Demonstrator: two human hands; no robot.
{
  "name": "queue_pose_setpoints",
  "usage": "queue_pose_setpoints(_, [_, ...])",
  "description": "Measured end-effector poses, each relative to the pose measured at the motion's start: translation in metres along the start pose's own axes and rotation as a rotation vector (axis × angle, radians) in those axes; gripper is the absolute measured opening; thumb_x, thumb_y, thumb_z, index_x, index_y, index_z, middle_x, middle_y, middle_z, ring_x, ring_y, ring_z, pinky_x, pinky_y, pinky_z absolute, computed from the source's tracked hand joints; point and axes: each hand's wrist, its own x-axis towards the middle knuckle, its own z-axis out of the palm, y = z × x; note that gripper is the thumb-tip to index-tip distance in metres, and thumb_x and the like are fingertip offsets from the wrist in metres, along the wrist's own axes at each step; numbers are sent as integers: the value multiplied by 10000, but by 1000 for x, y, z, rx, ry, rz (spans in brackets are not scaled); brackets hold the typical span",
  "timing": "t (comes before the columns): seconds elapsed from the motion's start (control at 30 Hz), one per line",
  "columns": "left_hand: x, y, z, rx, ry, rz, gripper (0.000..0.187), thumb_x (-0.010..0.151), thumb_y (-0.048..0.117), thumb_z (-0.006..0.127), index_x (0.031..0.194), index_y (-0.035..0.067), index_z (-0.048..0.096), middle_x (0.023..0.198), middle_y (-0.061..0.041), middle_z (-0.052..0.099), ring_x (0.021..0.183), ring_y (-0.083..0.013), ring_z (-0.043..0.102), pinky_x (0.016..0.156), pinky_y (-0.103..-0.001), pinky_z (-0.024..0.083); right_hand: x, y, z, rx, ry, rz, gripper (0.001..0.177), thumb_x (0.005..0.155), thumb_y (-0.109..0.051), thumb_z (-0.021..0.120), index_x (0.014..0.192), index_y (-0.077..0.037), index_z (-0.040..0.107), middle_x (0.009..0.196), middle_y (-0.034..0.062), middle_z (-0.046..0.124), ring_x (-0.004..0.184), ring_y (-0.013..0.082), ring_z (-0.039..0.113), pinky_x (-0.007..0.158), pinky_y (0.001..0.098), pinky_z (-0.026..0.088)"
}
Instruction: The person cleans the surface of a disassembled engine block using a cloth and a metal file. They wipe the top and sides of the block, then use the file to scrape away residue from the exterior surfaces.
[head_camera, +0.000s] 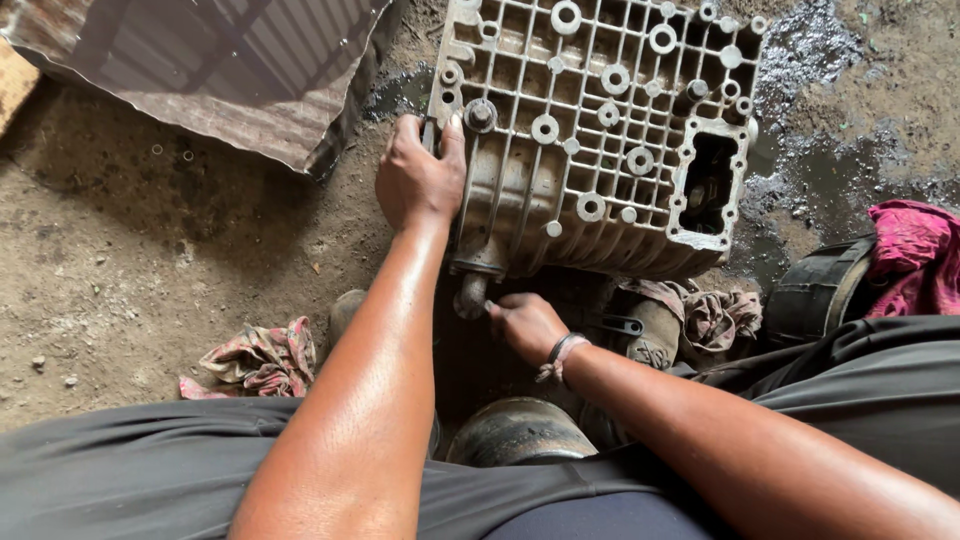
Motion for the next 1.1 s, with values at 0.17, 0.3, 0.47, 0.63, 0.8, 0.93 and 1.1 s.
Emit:
queue_pose_setpoints(0.17, [1, 7, -9, -34, -42, -51, 389, 952, 497, 602, 1040, 121, 651, 934, -106, 771, 771, -249, 736, 630, -408, 552, -1, -16, -1, 10, -9, -20, 328, 963, -319, 629, 951, -13, 748, 758, 93, 729, 685, 188, 666, 679, 330, 534])
queue_pose_setpoints(0.3, [-3, 7, -7, 5, 77, 33, 410, 942, 496, 650, 999, 90, 657, 927, -136, 757, 808, -308, 722, 647, -448, 546, -10, -22, -3, 104, -53, -16, 388, 996, -319, 625, 920, 41, 749, 737, 111, 719, 681, 178, 621, 678, 331, 511])
queue_pose_setpoints(0.47, [2, 10, -12, -11, -52, -62, 436, 948, 501, 610, 1049, 77, 628, 895, -139, 743, 794, -296, 734, 654, -445, 564, -13, -33, -1, 51, -48, 203, 346, 964, -318, 650, 954, 11, 755, 755, 82, 725, 689, 166, 630, 674, 326, 515])
queue_pose_setpoints(0.63, [-2, 6, -9, -1, 43, 9, 417, 940, 491, 638, 1014, 81, 652, 911, -138, 752, 800, -308, 729, 655, -450, 554, -15, -24, 5, 103, -20, 172, 331, 960, -309, 662, 992, 8, 749, 810, 108, 726, 739, 178, 620, 705, 341, 511])
queue_pose_setpoints(0.8, [0, 12, -12, -19, -11, -45, 399, 939, 486, 622, 996, 91, 650, 921, -132, 754, 812, -300, 737, 671, -453, 560, -4, -25, -7, 0, -59, 116, 348, 970, -312, 630, 991, 15, 749, 848, 119, 766, 796, 199, 692, 782, 335, 533])
queue_pose_setpoints(0.93, [-2, 14, -15, -20, 8, -43, 405, 923, 489, 633, 993, 91, 656, 936, -137, 759, 836, -320, 737, 690, -465, 559, -7, -30, -10, -14, -68, 118, 321, 958, -309, 636, 1023, -14, 744, 845, 102, 761, 781, 186, 684, 769, 328, 534])
queue_pose_setpoints(1.1, [-2, 15, -16, -17, -7, -52, 409, 924, 494, 635, 1012, 95, 655, 946, -141, 755, 843, -330, 731, 690, -472, 553, -15, -36, -11, 75, -71, 153, 354, 989, -323, 600, 947, -5, 749, 797, 84, 741, 727, 169, 645, 735, 332, 530])
